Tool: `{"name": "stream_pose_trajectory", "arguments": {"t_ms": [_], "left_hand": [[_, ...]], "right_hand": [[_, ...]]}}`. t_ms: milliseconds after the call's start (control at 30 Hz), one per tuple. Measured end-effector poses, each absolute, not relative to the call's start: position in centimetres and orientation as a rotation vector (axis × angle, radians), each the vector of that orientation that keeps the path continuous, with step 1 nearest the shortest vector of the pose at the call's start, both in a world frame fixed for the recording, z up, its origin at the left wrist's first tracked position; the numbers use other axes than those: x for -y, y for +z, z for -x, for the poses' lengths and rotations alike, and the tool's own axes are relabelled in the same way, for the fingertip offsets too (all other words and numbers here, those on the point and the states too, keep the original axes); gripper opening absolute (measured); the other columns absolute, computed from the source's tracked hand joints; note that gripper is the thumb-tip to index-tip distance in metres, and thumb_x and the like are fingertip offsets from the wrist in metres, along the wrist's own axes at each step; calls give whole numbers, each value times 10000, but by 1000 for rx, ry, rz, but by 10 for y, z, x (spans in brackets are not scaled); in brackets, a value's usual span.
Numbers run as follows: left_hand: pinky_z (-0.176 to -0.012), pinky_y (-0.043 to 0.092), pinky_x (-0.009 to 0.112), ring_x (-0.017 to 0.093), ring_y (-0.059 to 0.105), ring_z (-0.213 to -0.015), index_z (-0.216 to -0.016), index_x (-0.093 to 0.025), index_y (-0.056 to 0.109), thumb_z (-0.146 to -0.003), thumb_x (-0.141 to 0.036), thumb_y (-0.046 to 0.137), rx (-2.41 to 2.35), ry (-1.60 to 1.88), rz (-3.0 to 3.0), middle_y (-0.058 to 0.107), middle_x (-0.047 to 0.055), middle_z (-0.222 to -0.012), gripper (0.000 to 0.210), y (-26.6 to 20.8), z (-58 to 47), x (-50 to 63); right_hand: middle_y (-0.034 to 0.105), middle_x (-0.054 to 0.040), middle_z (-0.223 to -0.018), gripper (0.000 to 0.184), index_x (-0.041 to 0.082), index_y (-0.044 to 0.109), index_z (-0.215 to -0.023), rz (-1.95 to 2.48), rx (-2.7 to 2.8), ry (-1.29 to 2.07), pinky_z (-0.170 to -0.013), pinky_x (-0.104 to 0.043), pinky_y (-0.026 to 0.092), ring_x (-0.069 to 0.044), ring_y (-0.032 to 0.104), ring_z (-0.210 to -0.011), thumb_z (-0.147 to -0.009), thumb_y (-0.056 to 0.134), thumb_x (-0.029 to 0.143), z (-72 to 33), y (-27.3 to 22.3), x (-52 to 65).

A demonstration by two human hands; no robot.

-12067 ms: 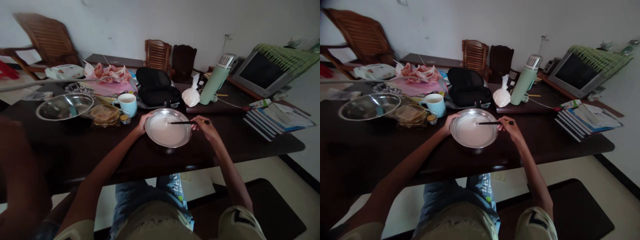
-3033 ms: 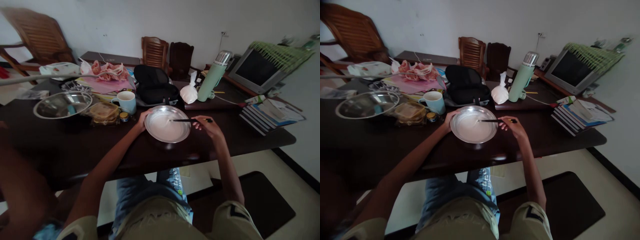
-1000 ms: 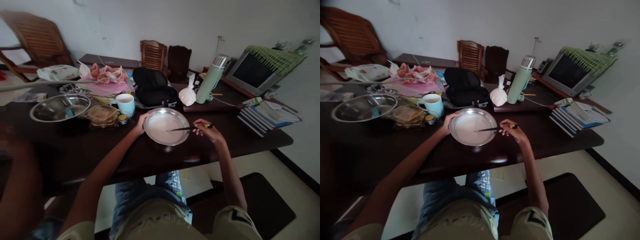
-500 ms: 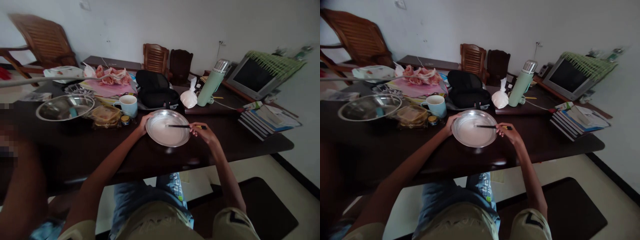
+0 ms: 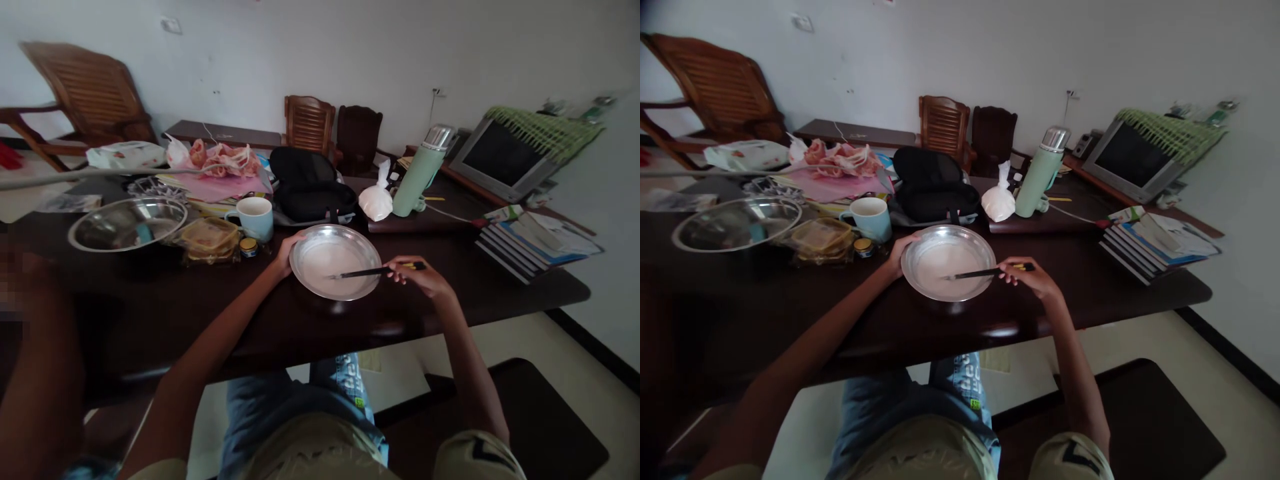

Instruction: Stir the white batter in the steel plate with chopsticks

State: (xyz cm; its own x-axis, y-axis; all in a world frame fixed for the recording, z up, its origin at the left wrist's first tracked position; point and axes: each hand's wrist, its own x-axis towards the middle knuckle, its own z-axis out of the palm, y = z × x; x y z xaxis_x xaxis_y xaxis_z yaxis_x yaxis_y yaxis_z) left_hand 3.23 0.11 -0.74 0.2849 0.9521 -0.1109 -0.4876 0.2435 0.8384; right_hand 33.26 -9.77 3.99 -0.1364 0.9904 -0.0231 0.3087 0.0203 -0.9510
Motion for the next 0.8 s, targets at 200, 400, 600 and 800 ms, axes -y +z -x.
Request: {"name": "stream_pose_trajectory", "arguments": {"t_ms": [200, 400, 600, 800], "left_hand": [[-643, 474, 301, 192, 597, -632, -838, -167, 727, -696, -206, 571, -747, 1104, -766, 683, 21, -641, 215, -7, -33, 0], [-645, 485, 294, 201, 611, -662, -788, -184, 734, -703, -171, 562, -781, 1119, -743, 675, 18, -610, 192, -3, -34, 2], [-671, 484, 319, 221, 622, -685, -827, -167, 728, -694, -190, 581, -800, 1135, -755, 682, 25, -648, 200, -5, -34, -1], [-644, 469, 307, 203, 600, -638, -828, -176, 721, -687, -185, 580, -758, 1121, -769, 679, 22, -646, 200, -6, -33, -1]], "right_hand": [[684, -37, -709, 314, 200, 735, -836, 1330, 1555, 1127, -476, -235, 405, -133, 578, -585, -722, 734, 492, -333, 41, 100], [653, -20, -653, 291, 192, 729, -817, 1423, 1380, 990, -422, -215, 332, -109, 521, -520, -722, 734, 467, -335, 43, 104], [674, -37, -678, 287, 189, 726, -800, 1357, 1582, 1222, -436, -224, 349, -124, 549, -541, -722, 730, 465, -327, 46, 105], [658, -21, -673, 296, 208, 710, -790, 1375, 1438, 956, -388, -219, 291, -109, 496, -494, -718, 717, 495, -329, 45, 101]]}}
